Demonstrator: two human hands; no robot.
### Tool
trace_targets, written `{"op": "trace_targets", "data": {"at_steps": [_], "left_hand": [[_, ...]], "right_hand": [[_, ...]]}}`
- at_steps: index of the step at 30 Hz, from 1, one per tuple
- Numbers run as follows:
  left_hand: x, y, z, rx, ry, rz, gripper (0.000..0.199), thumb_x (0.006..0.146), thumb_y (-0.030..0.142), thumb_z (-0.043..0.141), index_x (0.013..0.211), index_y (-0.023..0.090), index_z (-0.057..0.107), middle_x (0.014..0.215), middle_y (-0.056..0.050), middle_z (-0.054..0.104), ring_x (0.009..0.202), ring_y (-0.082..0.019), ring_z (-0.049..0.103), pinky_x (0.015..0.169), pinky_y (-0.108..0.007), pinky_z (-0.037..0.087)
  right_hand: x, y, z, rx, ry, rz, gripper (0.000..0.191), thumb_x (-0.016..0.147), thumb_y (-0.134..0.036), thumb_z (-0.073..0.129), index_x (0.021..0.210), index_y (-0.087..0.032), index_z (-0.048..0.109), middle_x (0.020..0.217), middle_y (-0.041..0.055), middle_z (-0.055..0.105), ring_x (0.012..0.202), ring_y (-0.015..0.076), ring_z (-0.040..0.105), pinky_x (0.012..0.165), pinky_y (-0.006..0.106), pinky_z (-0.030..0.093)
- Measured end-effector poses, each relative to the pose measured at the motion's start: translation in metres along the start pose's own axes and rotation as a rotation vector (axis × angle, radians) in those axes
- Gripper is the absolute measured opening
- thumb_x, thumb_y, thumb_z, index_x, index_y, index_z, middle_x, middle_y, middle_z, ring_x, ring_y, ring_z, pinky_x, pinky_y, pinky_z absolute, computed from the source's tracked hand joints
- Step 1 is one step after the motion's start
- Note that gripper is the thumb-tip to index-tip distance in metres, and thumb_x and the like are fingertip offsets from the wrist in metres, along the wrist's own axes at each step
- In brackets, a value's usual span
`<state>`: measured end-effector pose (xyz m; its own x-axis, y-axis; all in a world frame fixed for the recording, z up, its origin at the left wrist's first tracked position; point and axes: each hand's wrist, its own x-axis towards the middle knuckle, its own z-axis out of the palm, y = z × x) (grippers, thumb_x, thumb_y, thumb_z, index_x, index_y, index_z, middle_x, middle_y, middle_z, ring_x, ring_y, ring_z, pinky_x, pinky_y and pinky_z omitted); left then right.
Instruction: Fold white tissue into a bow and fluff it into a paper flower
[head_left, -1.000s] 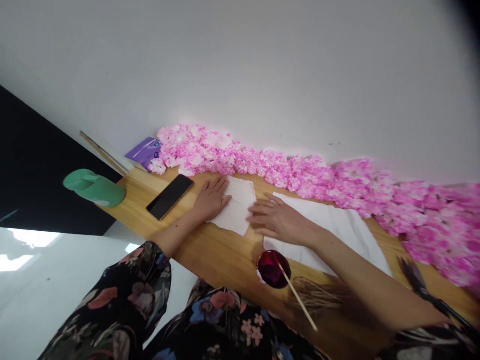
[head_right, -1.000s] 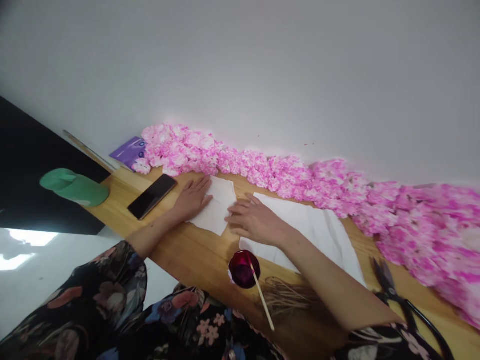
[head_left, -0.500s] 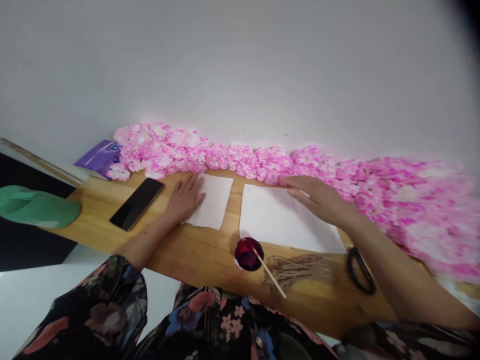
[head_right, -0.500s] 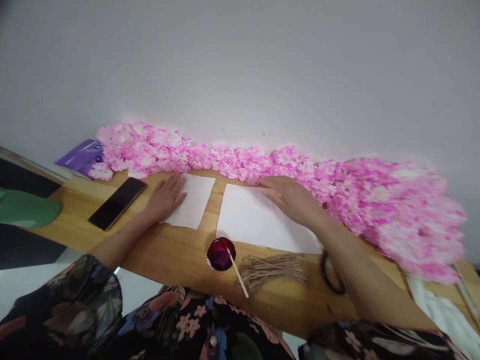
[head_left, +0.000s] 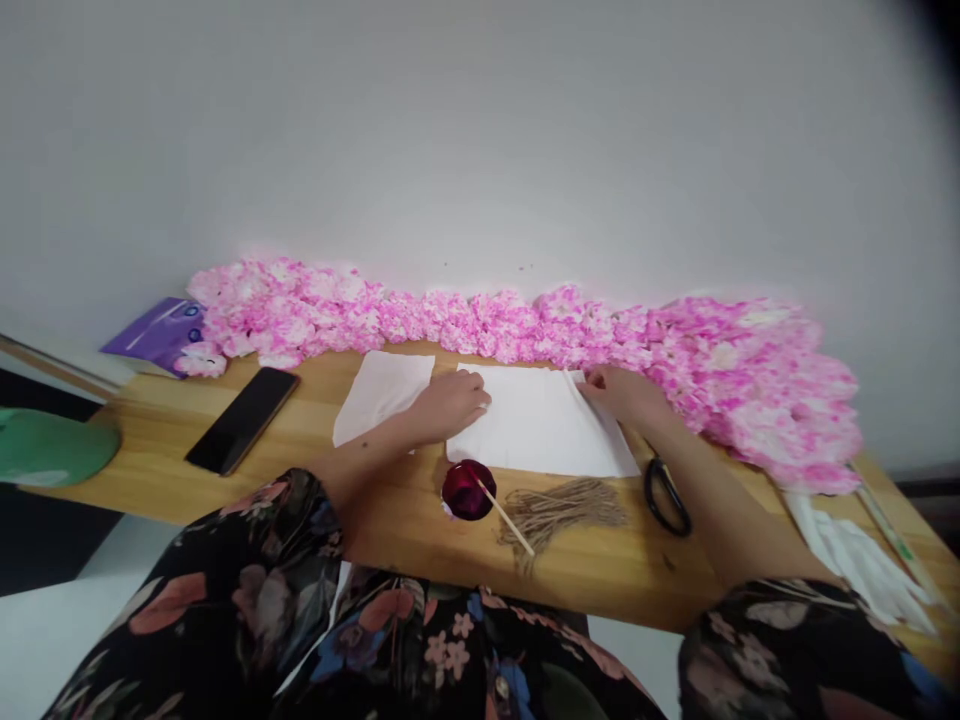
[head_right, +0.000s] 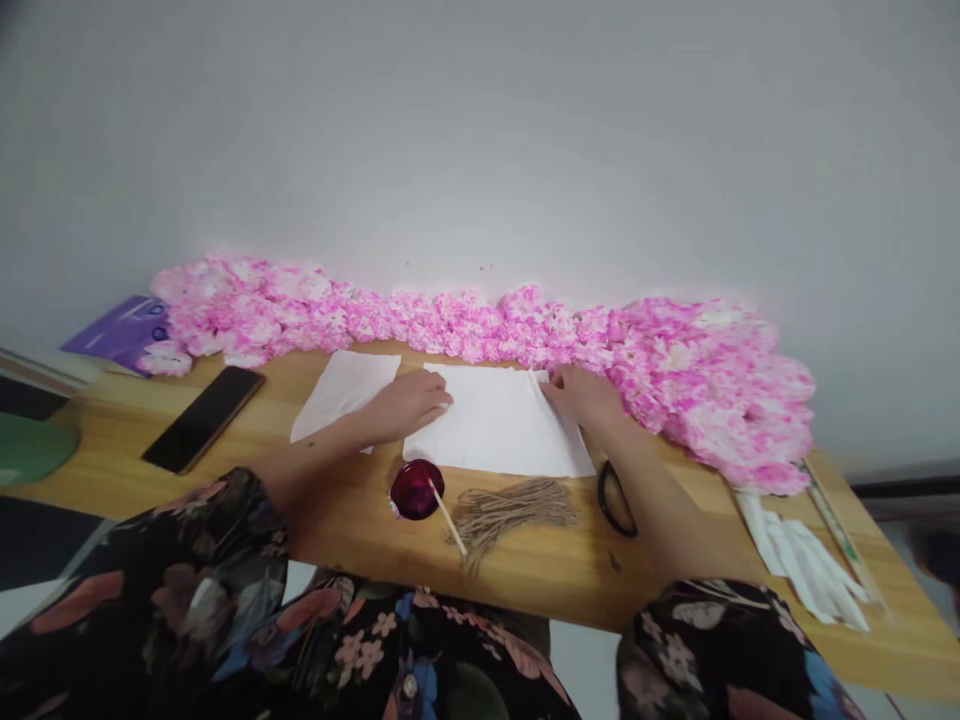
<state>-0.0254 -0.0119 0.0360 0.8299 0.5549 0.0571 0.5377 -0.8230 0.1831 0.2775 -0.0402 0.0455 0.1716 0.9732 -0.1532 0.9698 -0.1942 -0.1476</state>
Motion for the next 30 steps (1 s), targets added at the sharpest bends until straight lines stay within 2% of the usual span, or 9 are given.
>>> {"op": "trace_targets", "data": {"at_steps": [4,6,8,10,15,18,22,26,30], "left_hand": [[-0.008,-0.020,0.007,0.056,0.032,-0.056,0.022,0.090,0.026,0.048,0.102,0.015,0.063,0.103,-0.010,0.058,0.099,-0.024,0.052,0.090,-0.038,0.042],[-0.017,-0.027,0.007,0.065,0.034,-0.083,0.022,0.089,0.025,0.049,0.104,0.014,0.062,0.104,-0.010,0.057,0.099,-0.024,0.051,0.091,-0.038,0.041],[-0.024,-0.030,0.006,0.074,0.043,-0.107,0.022,0.089,0.024,0.049,0.105,0.015,0.062,0.106,-0.010,0.057,0.100,-0.024,0.050,0.090,-0.038,0.042],[-0.028,-0.029,0.006,0.086,0.052,-0.117,0.023,0.090,0.024,0.048,0.107,0.015,0.061,0.106,-0.011,0.057,0.100,-0.024,0.050,0.089,-0.038,0.042],[-0.029,-0.029,0.002,0.080,0.032,-0.110,0.023,0.089,0.025,0.050,0.106,0.016,0.063,0.106,-0.011,0.058,0.101,-0.025,0.052,0.089,-0.038,0.043],[-0.017,-0.031,-0.006,0.007,0.054,-0.092,0.023,0.090,0.024,0.049,0.106,0.016,0.063,0.106,-0.010,0.063,0.102,-0.024,0.055,0.091,-0.039,0.043],[0.016,-0.026,-0.012,-0.077,0.155,-0.121,0.026,0.092,0.022,0.045,0.109,0.018,0.064,0.111,-0.008,0.067,0.104,-0.023,0.058,0.091,-0.037,0.044],[0.048,-0.020,-0.002,-0.026,0.178,-0.252,0.022,0.087,0.019,0.051,0.103,0.018,0.066,0.102,-0.008,0.069,0.099,-0.025,0.059,0.087,-0.038,0.044],[0.061,-0.022,0.008,-0.001,0.218,-0.289,0.022,0.085,0.026,0.058,0.104,0.016,0.066,0.103,-0.009,0.069,0.100,-0.027,0.059,0.088,-0.040,0.043]], "right_hand": [[-0.002,-0.004,0.008,0.303,0.120,-0.082,0.023,0.080,-0.040,0.056,0.069,-0.020,0.054,0.068,0.0021,0.063,0.064,0.0172,0.056,0.057,0.027,0.036],[-0.001,-0.006,0.015,0.508,0.164,-0.083,0.017,0.078,-0.037,0.058,0.075,-0.020,0.055,0.071,0.0018,0.065,0.065,0.0172,0.058,0.058,0.027,0.039],[0.000,-0.005,0.020,0.614,0.167,-0.051,0.019,0.076,-0.034,0.060,0.087,-0.020,0.057,0.074,0.0022,0.066,0.066,0.0179,0.060,0.058,0.027,0.040],[0.001,-0.001,0.022,0.564,0.176,-0.027,0.027,0.076,-0.031,0.061,0.100,-0.019,0.058,0.080,0.0037,0.068,0.070,0.0193,0.062,0.061,0.027,0.041],[-0.007,0.006,0.007,0.136,0.220,-0.026,0.032,0.083,-0.030,0.055,0.113,-0.020,0.060,0.092,0.0081,0.070,0.079,0.0257,0.064,0.060,0.030,0.038],[-0.013,-0.010,-0.002,0.094,0.283,-0.103,0.029,0.088,-0.030,0.050,0.113,-0.022,0.061,0.092,0.0072,0.071,0.079,0.0260,0.064,0.060,0.031,0.039],[-0.005,-0.046,0.000,0.180,0.304,-0.358,0.024,0.089,-0.021,0.049,0.107,-0.021,0.065,0.101,0.0068,0.070,0.088,0.0229,0.064,0.072,0.030,0.044],[0.012,-0.070,0.011,0.215,0.257,-0.453,0.023,0.090,-0.017,0.048,0.099,-0.020,0.068,0.098,0.0065,0.071,0.088,0.0221,0.063,0.075,0.030,0.045],[0.023,-0.075,0.028,0.322,0.302,-0.510,0.027,0.091,-0.017,0.046,0.105,-0.021,0.068,0.103,0.0056,0.071,0.092,0.0211,0.064,0.080,0.031,0.046]]}}
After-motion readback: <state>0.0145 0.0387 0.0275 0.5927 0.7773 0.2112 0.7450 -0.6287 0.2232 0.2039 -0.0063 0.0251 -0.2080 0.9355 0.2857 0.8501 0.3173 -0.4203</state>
